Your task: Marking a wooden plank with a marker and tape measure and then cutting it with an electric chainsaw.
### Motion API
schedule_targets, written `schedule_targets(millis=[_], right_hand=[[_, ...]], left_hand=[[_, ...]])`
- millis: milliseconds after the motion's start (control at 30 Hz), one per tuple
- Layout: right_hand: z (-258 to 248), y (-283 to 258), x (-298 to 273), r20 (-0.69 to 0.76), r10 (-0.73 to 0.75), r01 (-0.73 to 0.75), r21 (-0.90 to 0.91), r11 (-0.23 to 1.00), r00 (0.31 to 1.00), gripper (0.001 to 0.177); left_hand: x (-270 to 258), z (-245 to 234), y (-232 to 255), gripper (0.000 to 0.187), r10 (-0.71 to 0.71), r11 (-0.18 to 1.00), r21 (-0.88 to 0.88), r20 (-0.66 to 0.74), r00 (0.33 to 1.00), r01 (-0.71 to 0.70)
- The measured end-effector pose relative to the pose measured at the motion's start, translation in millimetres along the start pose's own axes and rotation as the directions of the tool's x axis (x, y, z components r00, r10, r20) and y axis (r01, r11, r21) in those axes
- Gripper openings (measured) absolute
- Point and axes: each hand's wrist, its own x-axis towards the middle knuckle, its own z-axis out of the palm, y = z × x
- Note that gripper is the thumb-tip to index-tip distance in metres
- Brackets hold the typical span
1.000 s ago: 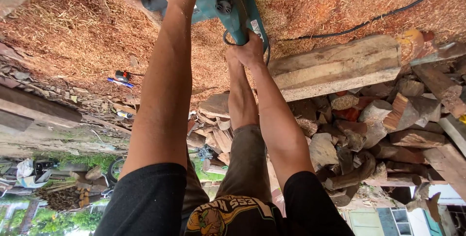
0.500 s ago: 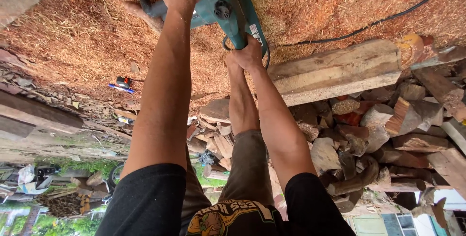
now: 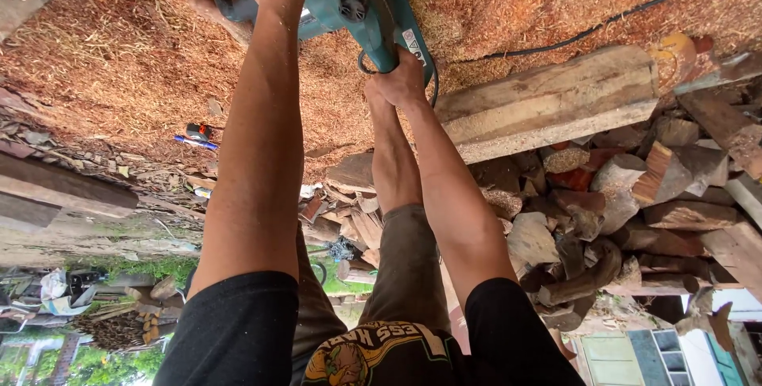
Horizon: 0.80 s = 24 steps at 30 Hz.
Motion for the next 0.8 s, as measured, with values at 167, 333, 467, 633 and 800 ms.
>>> schedule_targets(millis=[167,333,467,633,800], right_hand=[[12,15,14,0.04,0.01,-0.009,-0.014,1.0,0.999,0.027],[7,19,8,0.025,0.034,-0.033,-0.03,0.999,0.999,0.038],[4,13,-20,-0.038,-0.006,0.003,-0.083,0.997,0.999,0.049],[1,52,-82,-0.09,-0.006,0.006,0.005,1.0,0.996,0.044],[-12,104,-156,-0.096,0.025,-0.036,-0.114,0.993,0.995,0.049]], left_hand=[[-4,-9,7,0.087,0.021,0.998,-0.061,-0.083,0.996,-0.026],[-21,-25,16,0.083,0.08,0.994,-0.07,-0.029,0.996,-0.082],[-57,-46,32,0.074,0.021,0.985,-0.17,0.015,1.0,-0.018],[-87,14,-2,0.096,0.188,0.967,-0.162,-0.065,0.98,-0.196],[-173,5,28,0.087,-0.081,0.992,-0.063,0.302,0.95,0.105]])
